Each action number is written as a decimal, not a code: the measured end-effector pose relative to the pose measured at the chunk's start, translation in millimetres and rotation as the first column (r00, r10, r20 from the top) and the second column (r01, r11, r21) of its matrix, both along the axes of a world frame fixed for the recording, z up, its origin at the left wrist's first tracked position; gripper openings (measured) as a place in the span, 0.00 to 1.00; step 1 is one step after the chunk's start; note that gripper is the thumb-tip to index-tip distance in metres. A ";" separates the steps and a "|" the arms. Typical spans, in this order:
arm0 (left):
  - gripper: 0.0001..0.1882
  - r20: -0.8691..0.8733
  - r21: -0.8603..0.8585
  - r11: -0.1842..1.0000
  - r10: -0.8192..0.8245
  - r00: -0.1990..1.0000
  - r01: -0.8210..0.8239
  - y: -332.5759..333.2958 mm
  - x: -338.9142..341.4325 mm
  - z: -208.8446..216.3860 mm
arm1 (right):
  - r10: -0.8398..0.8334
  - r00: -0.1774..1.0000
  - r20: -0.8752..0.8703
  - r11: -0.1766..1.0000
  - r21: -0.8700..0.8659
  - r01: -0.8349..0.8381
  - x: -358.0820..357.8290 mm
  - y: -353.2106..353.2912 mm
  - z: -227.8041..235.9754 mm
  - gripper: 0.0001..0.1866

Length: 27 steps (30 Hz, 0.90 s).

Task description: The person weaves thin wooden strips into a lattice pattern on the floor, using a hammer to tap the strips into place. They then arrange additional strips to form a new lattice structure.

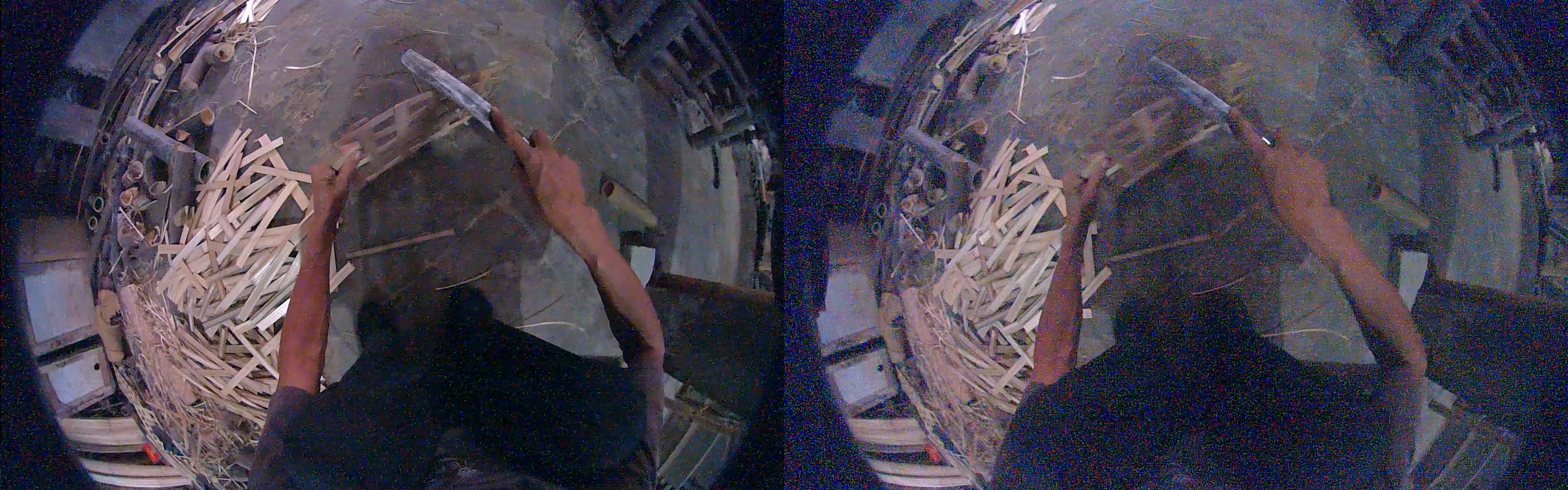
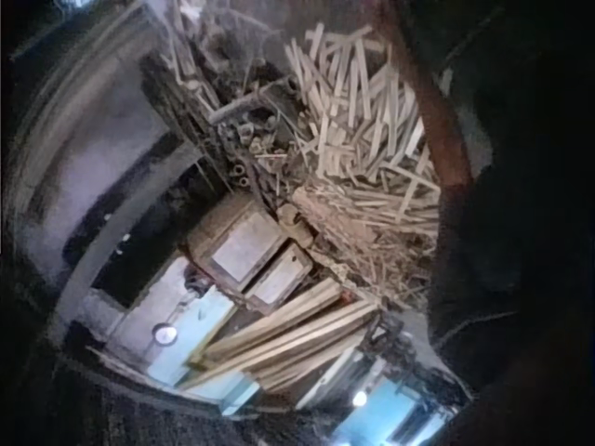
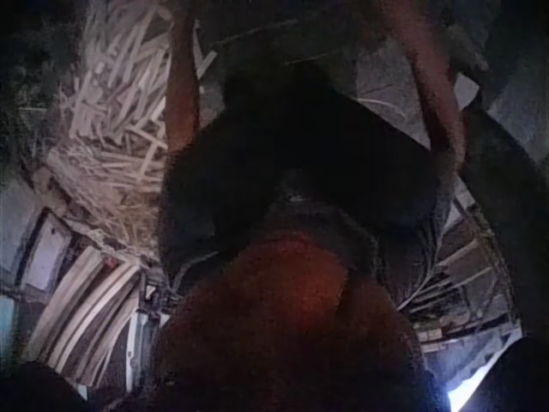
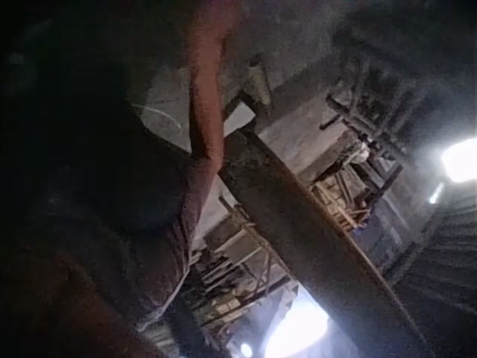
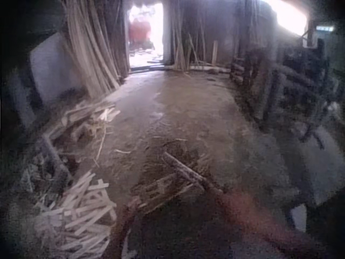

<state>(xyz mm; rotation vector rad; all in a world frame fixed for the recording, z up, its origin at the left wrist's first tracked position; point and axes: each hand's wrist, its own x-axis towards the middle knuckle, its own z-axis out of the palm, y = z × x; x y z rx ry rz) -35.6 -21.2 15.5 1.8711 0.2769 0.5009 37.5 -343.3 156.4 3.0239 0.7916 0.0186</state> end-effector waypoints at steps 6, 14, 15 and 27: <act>0.16 -0.041 -0.007 1.000 0.012 0.999 -0.013 5.3 -1.2 -6.1 | 0.033 0.999 -0.024 0.998 0.063 -0.031 -4.7 -2.8 -7.2 0.46; 0.16 -0.161 0.047 0.998 -0.044 0.986 0.052 7.8 -2.1 -5.3 | 0.076 0.994 -0.074 0.988 0.138 -0.065 -26.7 8.7 0.3 0.47; 0.16 -0.078 0.079 0.996 -0.041 0.996 0.047 8.3 -1.3 -9.4 | 0.087 0.994 -0.070 0.996 0.041 -0.084 -28.1 12.6 -4.6 0.47; 0.15 -0.161 0.077 0.997 0.009 0.987 0.003 -1.5 -6.5 12.9 | 0.021 0.979 -0.202 0.998 0.058 -0.009 -35.5 21.3 5.9 0.44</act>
